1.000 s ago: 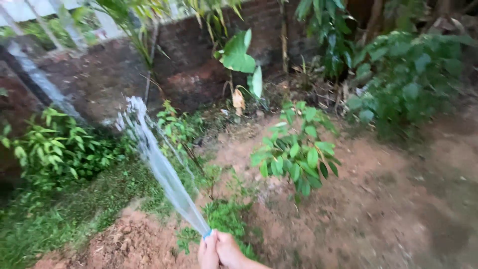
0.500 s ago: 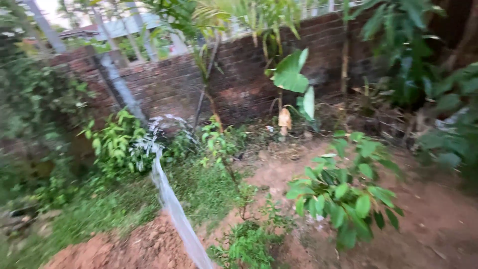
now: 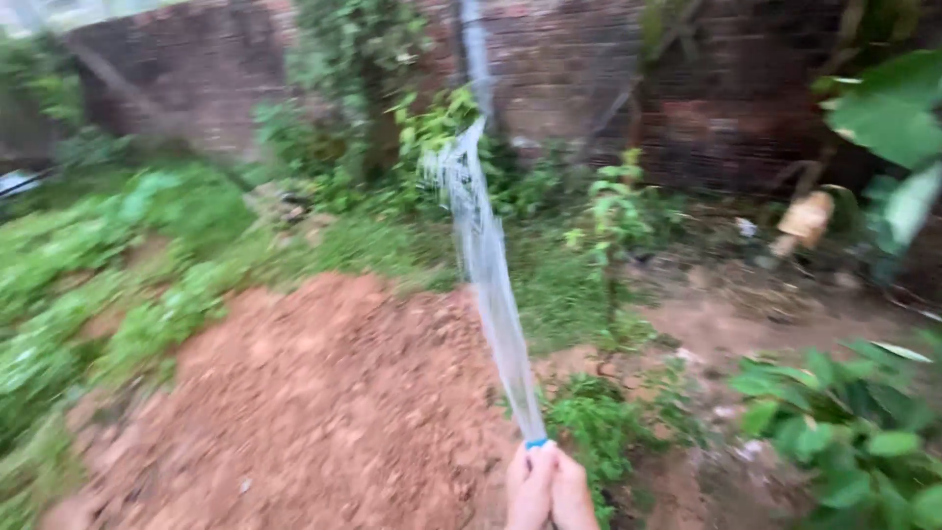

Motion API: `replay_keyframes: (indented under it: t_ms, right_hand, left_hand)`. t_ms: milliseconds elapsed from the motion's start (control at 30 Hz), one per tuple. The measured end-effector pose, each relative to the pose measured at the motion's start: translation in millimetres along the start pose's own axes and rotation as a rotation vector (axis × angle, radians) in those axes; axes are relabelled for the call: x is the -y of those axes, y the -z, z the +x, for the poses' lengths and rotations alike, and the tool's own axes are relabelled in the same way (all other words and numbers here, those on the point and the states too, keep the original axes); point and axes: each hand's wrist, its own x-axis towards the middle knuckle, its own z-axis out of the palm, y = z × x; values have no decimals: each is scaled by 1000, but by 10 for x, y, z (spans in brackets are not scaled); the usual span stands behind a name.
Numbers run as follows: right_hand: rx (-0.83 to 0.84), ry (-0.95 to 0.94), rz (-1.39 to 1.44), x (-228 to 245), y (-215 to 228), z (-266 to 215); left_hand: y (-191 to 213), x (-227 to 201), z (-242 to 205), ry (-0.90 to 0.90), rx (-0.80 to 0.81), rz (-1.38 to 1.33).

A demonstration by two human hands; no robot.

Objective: Watering various plants and trees in a backyard garden using a hose.

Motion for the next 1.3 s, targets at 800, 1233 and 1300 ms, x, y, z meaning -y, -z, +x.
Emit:
replay_keyframes:
  t_ms: [800,1233,1300]
  right_hand:
    - [24,-12,-62,646,-257,-141]
    - [25,-12,-187,830,-233,-334]
    - [22,-2,-203,842,-251,-340]
  left_hand:
    - [-582,-978,404,-4,-37,180]
    - [-722,-1282,171,139,-90,202]
    - [-714,-1284,167,112,-80,177]
